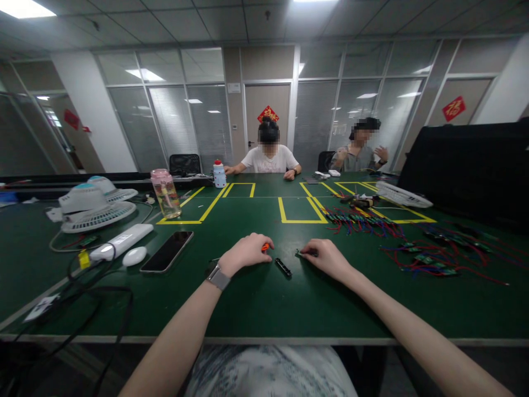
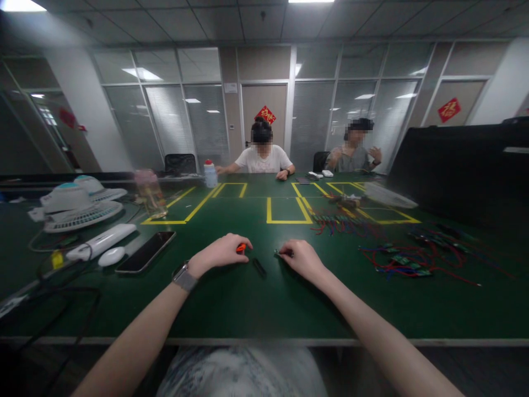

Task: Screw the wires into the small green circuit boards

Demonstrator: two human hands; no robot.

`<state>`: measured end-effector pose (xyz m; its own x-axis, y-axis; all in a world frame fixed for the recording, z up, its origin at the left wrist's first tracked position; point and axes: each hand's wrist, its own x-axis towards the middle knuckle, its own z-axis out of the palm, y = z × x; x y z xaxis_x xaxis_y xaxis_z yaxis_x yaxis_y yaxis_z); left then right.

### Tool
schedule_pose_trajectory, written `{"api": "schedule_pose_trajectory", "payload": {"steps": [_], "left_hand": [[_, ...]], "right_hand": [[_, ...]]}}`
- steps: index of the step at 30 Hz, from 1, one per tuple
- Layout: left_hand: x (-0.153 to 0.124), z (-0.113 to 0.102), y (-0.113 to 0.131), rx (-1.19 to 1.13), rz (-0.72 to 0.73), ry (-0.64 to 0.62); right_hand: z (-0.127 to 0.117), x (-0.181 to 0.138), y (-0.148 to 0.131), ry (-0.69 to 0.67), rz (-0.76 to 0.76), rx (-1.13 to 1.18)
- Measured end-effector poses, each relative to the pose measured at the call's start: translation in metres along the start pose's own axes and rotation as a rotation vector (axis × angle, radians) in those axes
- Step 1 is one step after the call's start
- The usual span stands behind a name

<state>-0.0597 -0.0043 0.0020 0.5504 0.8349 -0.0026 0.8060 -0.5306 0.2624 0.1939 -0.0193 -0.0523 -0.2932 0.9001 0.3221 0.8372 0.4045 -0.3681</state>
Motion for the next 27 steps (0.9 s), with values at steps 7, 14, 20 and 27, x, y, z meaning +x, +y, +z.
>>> {"api": "schedule_pose_trajectory", "payload": {"steps": [7,14,20,27], "left_hand": [[0.006,0.01,0.003,-0.022,0.135,-0.02],[0.014,0.03,0.024,0.012,0.166,0.091],[0.02,0.041,0.041,0.073,0.177,0.191],[0.012,0.02,0.023,0.079,0.05,0.352]], "right_hand": [[0.0,-0.001,-0.001,0.006,0.019,-0.02],[0.001,-0.002,-0.002,0.046,0.017,-0.015],[-0.008,-0.002,-0.001,0.138,0.117,0.107],[-0.008,-0.011,-0.019,0.139,0.115,0.386]]}}
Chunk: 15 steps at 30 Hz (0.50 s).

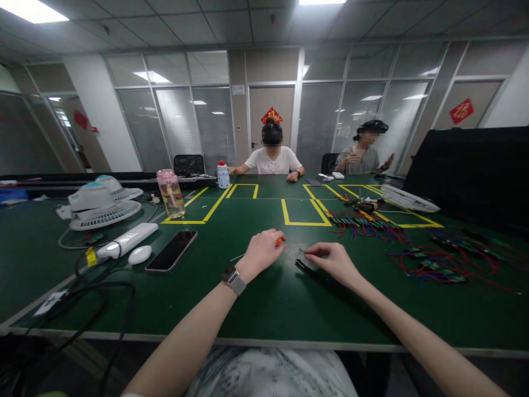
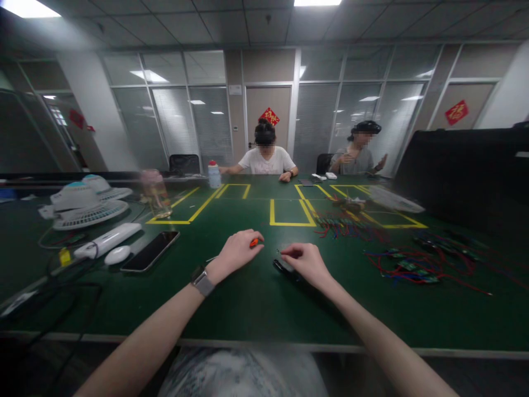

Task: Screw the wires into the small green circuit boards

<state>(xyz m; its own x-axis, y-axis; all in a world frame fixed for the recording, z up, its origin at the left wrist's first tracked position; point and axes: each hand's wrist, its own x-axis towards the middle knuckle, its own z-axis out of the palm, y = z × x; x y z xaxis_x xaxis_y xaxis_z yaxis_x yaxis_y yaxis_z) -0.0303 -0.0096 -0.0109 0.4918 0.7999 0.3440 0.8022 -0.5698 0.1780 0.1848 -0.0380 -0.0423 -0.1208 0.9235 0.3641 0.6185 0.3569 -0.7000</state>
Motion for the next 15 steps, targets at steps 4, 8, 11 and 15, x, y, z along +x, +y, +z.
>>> {"api": "schedule_pose_trajectory", "payload": {"steps": [4,8,11,15], "left_hand": [[0.0,-0.009,-0.003,0.039,-0.058,0.016],[0.0,-0.008,0.001,0.029,-0.059,0.018],[-0.002,-0.007,0.001,0.021,-0.052,0.02],[-0.002,-0.01,0.0,0.008,-0.052,0.009]], "right_hand": [[0.013,-0.01,-0.007,-0.017,-0.137,-0.155],[0.018,-0.018,-0.007,-0.037,-0.288,-0.352],[0.012,-0.027,-0.001,-0.026,-0.35,-0.433],[-0.009,-0.04,0.016,0.024,-0.319,-0.456]]}}
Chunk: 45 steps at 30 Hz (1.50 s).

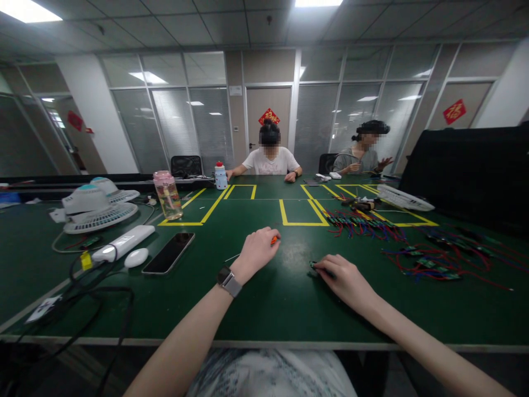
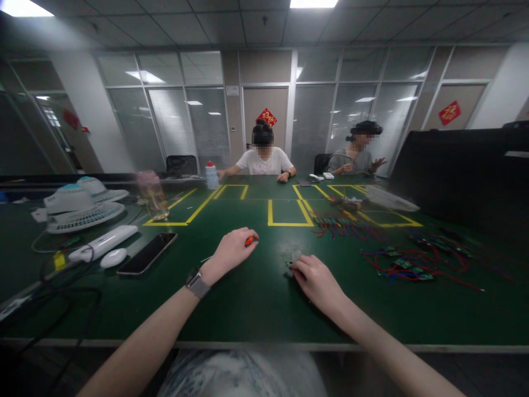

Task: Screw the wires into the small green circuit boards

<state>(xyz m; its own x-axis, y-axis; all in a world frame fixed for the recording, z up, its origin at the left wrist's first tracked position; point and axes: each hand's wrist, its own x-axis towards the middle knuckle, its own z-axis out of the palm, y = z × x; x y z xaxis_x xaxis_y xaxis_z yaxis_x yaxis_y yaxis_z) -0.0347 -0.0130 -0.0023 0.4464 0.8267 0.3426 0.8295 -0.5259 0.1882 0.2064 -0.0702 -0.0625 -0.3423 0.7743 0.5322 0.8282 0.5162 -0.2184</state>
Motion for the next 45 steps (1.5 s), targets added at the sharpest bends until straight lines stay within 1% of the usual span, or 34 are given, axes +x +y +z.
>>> {"api": "schedule_pose_trajectory", "payload": {"steps": [7,9,11,13,16,19,21,22,25,27,33,38,42,45], "left_hand": [[0.001,-0.001,-0.002,-0.012,-0.002,0.004],[0.002,0.0,-0.002,-0.009,0.0,0.003],[0.002,0.0,-0.001,-0.002,-0.007,-0.004],[0.002,0.001,-0.001,0.003,-0.015,-0.016],[0.002,0.001,0.0,0.005,-0.016,-0.019],[0.003,0.001,-0.001,0.011,-0.009,-0.008],[0.003,0.002,-0.002,0.01,-0.01,-0.007],[0.003,0.002,-0.002,0.008,-0.011,-0.009],[0.002,0.002,-0.003,0.008,-0.015,-0.007],[0.002,0.003,-0.004,0.008,-0.011,0.002],[0.002,0.005,-0.006,-0.01,0.014,0.022],[0.002,0.004,-0.005,-0.014,0.015,0.02],[0.002,0.004,-0.004,0.003,0.013,0.021],[0.002,0.004,-0.003,0.003,0.011,0.024]], "right_hand": [[-0.037,-0.049,0.069,0.126,0.223,-0.073],[-0.048,-0.065,0.083,0.168,0.282,-0.087],[-0.057,-0.079,0.091,0.177,0.318,-0.087],[-0.064,-0.088,0.093,0.189,0.345,-0.091],[-0.07,-0.094,0.089,0.223,0.347,-0.098],[-0.073,-0.093,0.084,0.315,0.335,-0.141],[-0.074,-0.092,0.082,0.363,0.389,-0.208],[-0.075,-0.091,0.082,0.362,0.441,-0.241],[-0.077,-0.089,0.08,0.296,0.598,-0.29],[-0.078,-0.089,0.079,0.257,0.644,-0.295],[-0.079,-0.09,0.081,0.183,0.725,-0.308],[-0.076,-0.093,0.085,0.116,0.751,-0.283],[-0.074,-0.094,0.089,0.1,0.803,-0.278],[-0.074,-0.096,0.091,0.104,0.801,-0.262]]}}
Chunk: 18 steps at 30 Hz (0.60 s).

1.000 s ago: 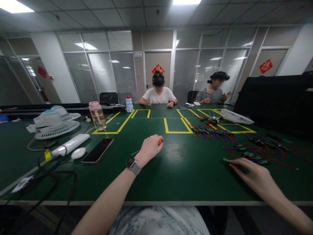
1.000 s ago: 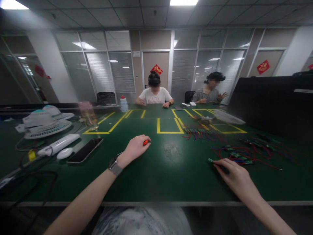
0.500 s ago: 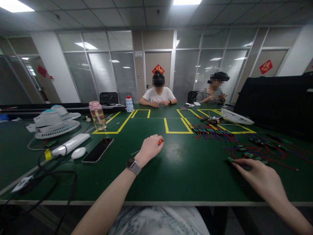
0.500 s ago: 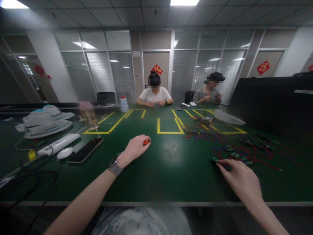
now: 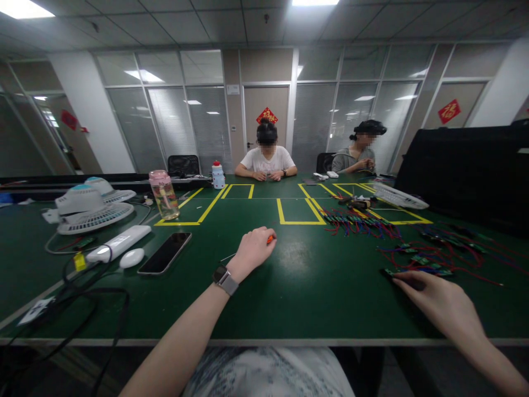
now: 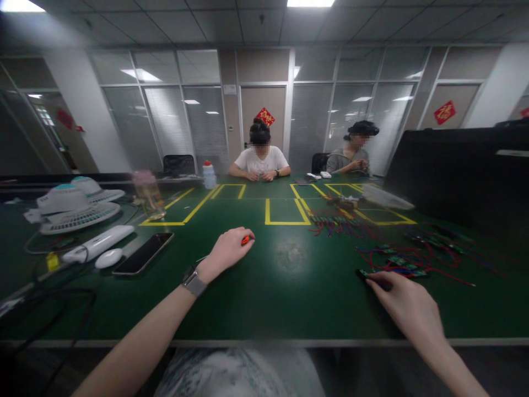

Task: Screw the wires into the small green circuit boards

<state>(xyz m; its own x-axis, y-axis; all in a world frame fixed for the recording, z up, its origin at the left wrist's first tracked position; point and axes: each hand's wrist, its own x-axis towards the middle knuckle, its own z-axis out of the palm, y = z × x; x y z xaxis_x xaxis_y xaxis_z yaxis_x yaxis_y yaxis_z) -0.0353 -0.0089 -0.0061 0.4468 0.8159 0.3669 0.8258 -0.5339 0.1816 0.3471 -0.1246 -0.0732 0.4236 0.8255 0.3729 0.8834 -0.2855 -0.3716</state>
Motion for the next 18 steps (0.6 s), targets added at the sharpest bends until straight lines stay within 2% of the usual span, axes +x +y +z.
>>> {"api": "schedule_pose_trajectory", "payload": {"steps": [11,18], "left_hand": [[-0.0004,0.0024,-0.0024,-0.013,0.014,-0.001],[0.0001,0.0013,-0.0013,-0.008,0.011,-0.008]], "right_hand": [[-0.0012,-0.0003,0.003,0.008,-0.03,0.057],[0.0027,0.0002,0.0064,0.038,-0.107,0.095]]}}
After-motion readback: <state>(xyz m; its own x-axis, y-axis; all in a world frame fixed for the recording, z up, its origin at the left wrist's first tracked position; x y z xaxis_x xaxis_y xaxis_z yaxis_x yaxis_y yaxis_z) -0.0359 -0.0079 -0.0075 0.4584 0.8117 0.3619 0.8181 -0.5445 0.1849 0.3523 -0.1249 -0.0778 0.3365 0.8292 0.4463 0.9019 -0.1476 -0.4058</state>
